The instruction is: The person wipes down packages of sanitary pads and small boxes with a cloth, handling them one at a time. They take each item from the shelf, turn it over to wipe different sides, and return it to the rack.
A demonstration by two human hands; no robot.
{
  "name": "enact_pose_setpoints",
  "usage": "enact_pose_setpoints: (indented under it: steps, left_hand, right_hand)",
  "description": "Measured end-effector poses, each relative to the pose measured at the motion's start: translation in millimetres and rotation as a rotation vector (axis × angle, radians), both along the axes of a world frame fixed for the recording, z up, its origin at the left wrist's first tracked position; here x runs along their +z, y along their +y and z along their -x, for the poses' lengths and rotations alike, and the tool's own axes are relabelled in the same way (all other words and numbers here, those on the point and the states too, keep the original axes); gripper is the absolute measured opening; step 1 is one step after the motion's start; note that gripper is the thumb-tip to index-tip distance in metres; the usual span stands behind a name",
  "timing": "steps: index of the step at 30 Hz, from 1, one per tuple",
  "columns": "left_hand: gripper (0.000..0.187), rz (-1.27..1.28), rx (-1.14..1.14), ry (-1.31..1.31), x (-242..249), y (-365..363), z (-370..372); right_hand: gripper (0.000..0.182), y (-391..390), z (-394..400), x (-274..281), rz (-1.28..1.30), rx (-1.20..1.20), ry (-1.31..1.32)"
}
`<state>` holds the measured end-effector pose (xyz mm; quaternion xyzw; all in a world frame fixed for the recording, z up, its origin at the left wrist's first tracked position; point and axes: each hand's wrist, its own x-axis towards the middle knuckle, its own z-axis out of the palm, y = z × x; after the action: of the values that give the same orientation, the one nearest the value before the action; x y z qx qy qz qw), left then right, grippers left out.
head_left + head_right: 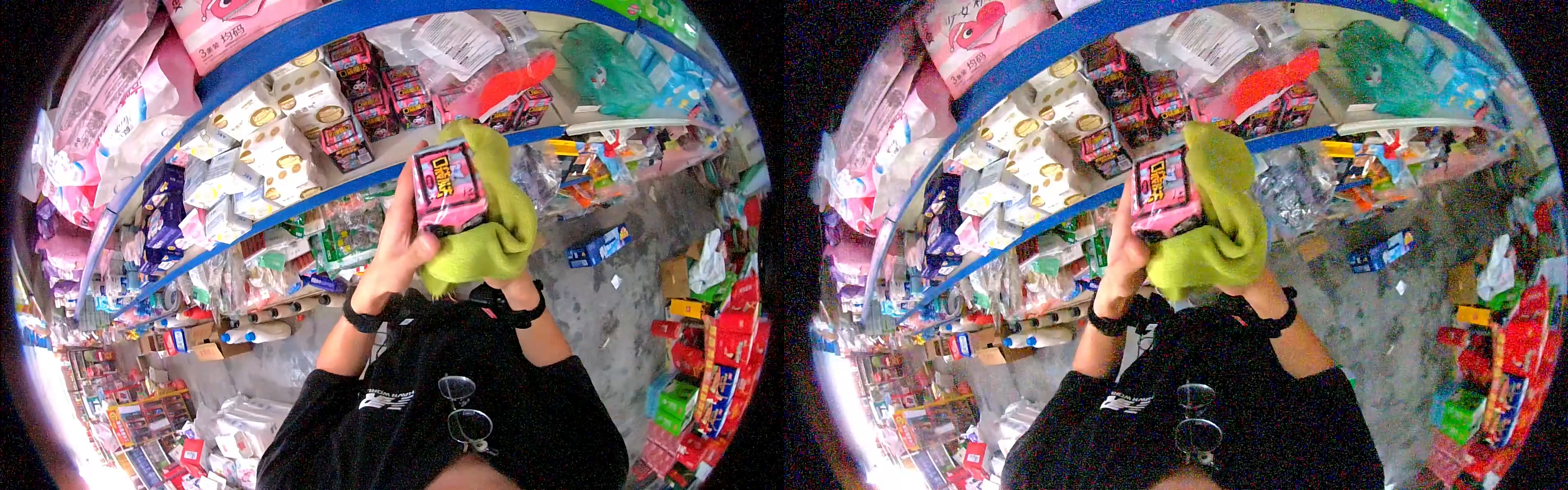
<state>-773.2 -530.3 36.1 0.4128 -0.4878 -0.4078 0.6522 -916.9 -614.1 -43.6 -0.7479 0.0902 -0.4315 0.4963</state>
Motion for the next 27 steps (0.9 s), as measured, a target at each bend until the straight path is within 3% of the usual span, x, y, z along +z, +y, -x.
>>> enact_pose_setpoints:
  steps: [2, 4, 6, 7, 8, 9, 10, 11, 12, 13, 16, 17, 18, 20, 21, 22, 24, 25, 27]
  left_hand:
    - [0.110, -0.069, 0.010, 0.086, 1.0, 6.0, 5.3]
    - [0.103, -0.047, -0.002, 0.213, 12.5, 6.1, 12.0]
    - [0.098, 0.041, 0.098, 0.196, -0.9, 2.8, 6.2]
    - [0.098, 0.050, 0.054, 0.345, 4.2, 4.4, 3.8]
    - [0.098, 0.058, 0.003, 0.493, 9.3, 8.3, 0.2]
    - [0.096, -0.002, 0.093, 0.527, 0.8, 15.3, -6.6]
    - [0.094, -0.061, 0.175, 0.563, -8.0, 14.2, -10.8]
    - [0.091, 0.051, 0.229, 0.210, 18.4, -0.1, -1.9]
    - [0.064, 0.209, 0.232, 0.031, -6.8, -10.7, -18.4]
    - [0.064, 0.223, 0.216, 0.037, 0.1, -17.4, -13.8]
    - [0.059, 0.152, 0.524, -0.224, 28.3, -5.9, 4.1]
    - [0.057, 0.146, 0.391, -0.048, 31.8, -3.2, 10.8]
    - [0.060, -0.028, 0.474, -0.256, 46.0, -0.6, 18.3]
    - [0.062, 0.114, 0.493, -0.356, 35.6, -2.1, 15.4]
    - [0.062, 0.059, 0.494, -0.290, 32.2, -3.7, 12.4]
    - [0.060, 0.022, 0.514, -0.335, 29.6, -3.7, 8.5]
    - [0.058, -0.015, 0.469, -0.390, 13.6, -1.3, -1.4]
    - [0.059, -0.058, 0.417, -0.509, 18.9, 2.4, -3.6]
    - [0.063, -0.115, 0.376, -0.663, 17.0, 7.1, -6.2]
  right_hand:
    - [0.051, -0.9, -0.4, 26.8, 0.071, 0.023, -0.044]
    - [0.055, -1.7, 14.9, 2.3, -0.015, 0.114, -0.010]
    - [0.063, 10.8, 35.5, -32.3, -0.581, 0.364, -0.074]
    - [0.067, 9.3, 39.0, -37.4, -0.861, 0.488, -0.104]
    - [0.071, 11.4, 6.4, 35.2, -0.718, 0.850, -0.498]
    - [0.071, 10.7, -4.1, 44.2, -0.657, 0.797, -0.448]
    - [0.071, 9.7, -4.3, 29.5, -0.552, 0.594, -0.298]
    - [0.071, 4.6, -6.5, 15.0, -0.417, 0.391, -0.152]
    - [0.072, -2.0, -10.1, 0.9, -0.314, 0.241, -0.065]
    - [0.072, -8.0, -12.7, -6.5, -0.255, 0.138, -0.016]
    - [0.072, -19.4, -14.8, -30.1, -0.086, -0.023, 0.077]
    - [0.068, -13.2, -13.0, -1.8, 0.055, -0.002, 0.128]
    - [0.068, -8.3, -16.6, 17.8, 0.052, 0.017, 0.125]
    - [0.065, -1.9, -28.4, 40.2, -0.073, -0.131, -0.129]
    - [0.063, -5.3, -21.7, 1.5, -0.184, -0.089, 0.125]
    - [0.063, -8.7, -14.7, 5.1, -0.195, -0.067, 0.129]
    - [0.056, -14.5, -10.7, 20.7, 0.691, -0.259, 0.196]
    - [0.053, -6.3, -24.9, 21.2, -0.210, -0.119, 0.177]
    - [0.046, -12.0, -24.6, 40.5, -0.270, -0.113, 0.082]
